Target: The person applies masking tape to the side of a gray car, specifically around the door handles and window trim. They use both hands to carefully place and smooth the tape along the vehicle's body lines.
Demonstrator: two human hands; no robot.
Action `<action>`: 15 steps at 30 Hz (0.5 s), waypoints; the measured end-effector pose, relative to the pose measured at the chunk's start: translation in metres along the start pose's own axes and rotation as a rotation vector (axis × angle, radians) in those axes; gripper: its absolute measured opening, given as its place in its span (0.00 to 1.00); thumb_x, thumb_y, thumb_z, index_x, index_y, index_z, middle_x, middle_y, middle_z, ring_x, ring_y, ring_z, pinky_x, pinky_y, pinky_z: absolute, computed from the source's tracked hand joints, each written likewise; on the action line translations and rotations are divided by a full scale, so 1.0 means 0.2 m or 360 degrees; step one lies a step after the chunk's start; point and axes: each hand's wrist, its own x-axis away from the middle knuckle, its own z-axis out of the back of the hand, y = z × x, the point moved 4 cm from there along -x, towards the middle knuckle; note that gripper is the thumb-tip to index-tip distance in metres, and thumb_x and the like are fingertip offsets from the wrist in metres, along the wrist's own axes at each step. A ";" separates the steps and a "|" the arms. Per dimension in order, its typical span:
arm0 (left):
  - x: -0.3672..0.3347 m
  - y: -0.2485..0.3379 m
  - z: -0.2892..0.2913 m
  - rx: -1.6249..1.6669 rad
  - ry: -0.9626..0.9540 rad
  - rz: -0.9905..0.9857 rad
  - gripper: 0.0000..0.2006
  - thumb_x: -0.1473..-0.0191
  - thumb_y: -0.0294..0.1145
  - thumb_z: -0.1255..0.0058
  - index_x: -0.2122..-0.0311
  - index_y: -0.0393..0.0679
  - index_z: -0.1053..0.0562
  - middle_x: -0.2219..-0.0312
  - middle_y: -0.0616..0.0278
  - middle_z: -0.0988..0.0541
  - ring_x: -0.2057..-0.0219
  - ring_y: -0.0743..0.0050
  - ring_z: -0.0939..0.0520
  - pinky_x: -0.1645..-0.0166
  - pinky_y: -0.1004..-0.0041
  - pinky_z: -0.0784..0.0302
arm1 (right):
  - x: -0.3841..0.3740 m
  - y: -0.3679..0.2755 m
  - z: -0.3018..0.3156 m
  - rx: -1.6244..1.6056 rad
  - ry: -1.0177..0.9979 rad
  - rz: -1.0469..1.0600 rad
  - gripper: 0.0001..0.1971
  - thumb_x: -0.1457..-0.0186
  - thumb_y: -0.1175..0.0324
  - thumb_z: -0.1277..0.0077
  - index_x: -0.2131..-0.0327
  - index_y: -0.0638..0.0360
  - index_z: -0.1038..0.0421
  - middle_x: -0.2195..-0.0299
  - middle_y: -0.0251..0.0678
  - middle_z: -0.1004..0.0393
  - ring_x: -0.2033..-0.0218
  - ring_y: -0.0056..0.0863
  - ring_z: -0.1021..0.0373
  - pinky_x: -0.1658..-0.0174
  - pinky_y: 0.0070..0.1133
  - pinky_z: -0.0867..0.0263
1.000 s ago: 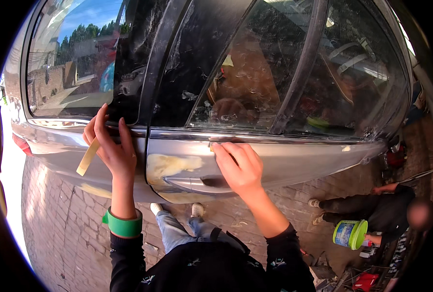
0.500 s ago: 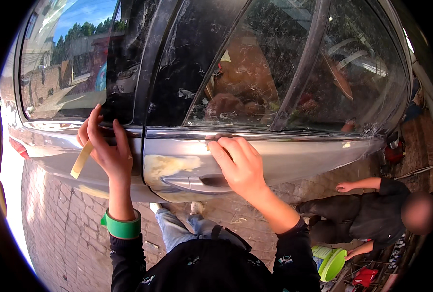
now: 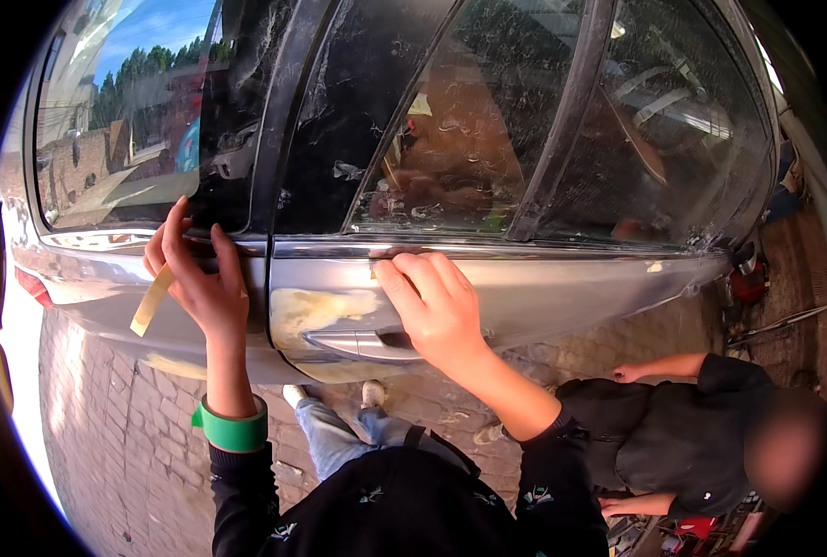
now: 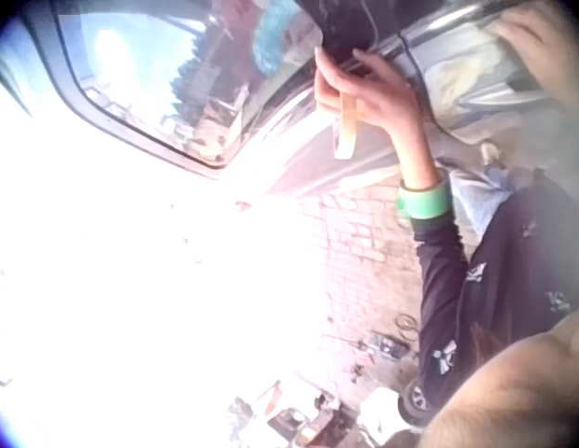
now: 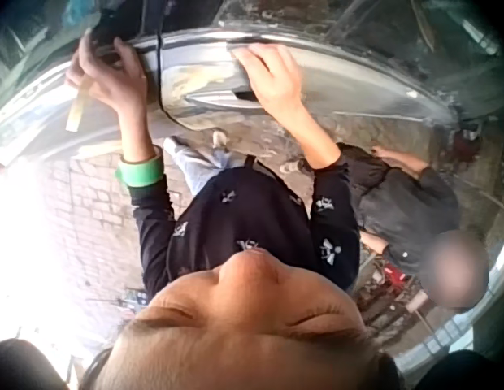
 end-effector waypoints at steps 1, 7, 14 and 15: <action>0.01 0.01 0.00 0.0005 0.0009 -0.0014 0.24 0.49 0.23 0.42 0.45 0.41 0.29 0.57 0.55 0.27 0.57 0.59 0.30 0.53 0.64 0.34 | 0.03 -0.03 0.02 -0.0028 0.0059 0.0006 0.17 0.59 0.76 0.41 0.60 0.60 0.22 0.64 0.33 0.27 0.66 0.31 0.29 0.67 0.23 0.31; 0.00 0.00 0.03 -0.0025 0.0043 -0.0122 0.24 0.47 0.19 0.45 0.44 0.41 0.31 0.60 0.56 0.29 0.60 0.64 0.30 0.60 0.70 0.31 | 0.29 -0.34 0.02 -0.0543 0.0154 -0.0189 0.15 0.62 0.78 0.37 0.65 0.56 0.22 0.66 0.30 0.25 0.65 0.30 0.30 0.61 0.25 0.33; 0.00 0.00 0.02 0.0033 0.0046 -0.0154 0.24 0.48 0.19 0.45 0.44 0.40 0.31 0.62 0.55 0.29 0.60 0.59 0.29 0.58 0.64 0.32 | 0.61 -0.60 -0.05 -0.1070 -0.0417 -0.0372 0.11 0.55 0.77 0.41 0.66 0.57 0.27 0.64 0.32 0.24 0.62 0.31 0.28 0.58 0.26 0.32; 0.00 -0.02 0.02 0.0059 0.0058 -0.0157 0.24 0.48 0.20 0.45 0.44 0.40 0.31 0.61 0.55 0.28 0.61 0.59 0.28 0.55 0.64 0.35 | 0.62 -0.62 -0.07 -0.1035 -0.0478 -0.0293 0.10 0.55 0.77 0.41 0.66 0.57 0.27 0.64 0.32 0.24 0.62 0.31 0.28 0.58 0.26 0.31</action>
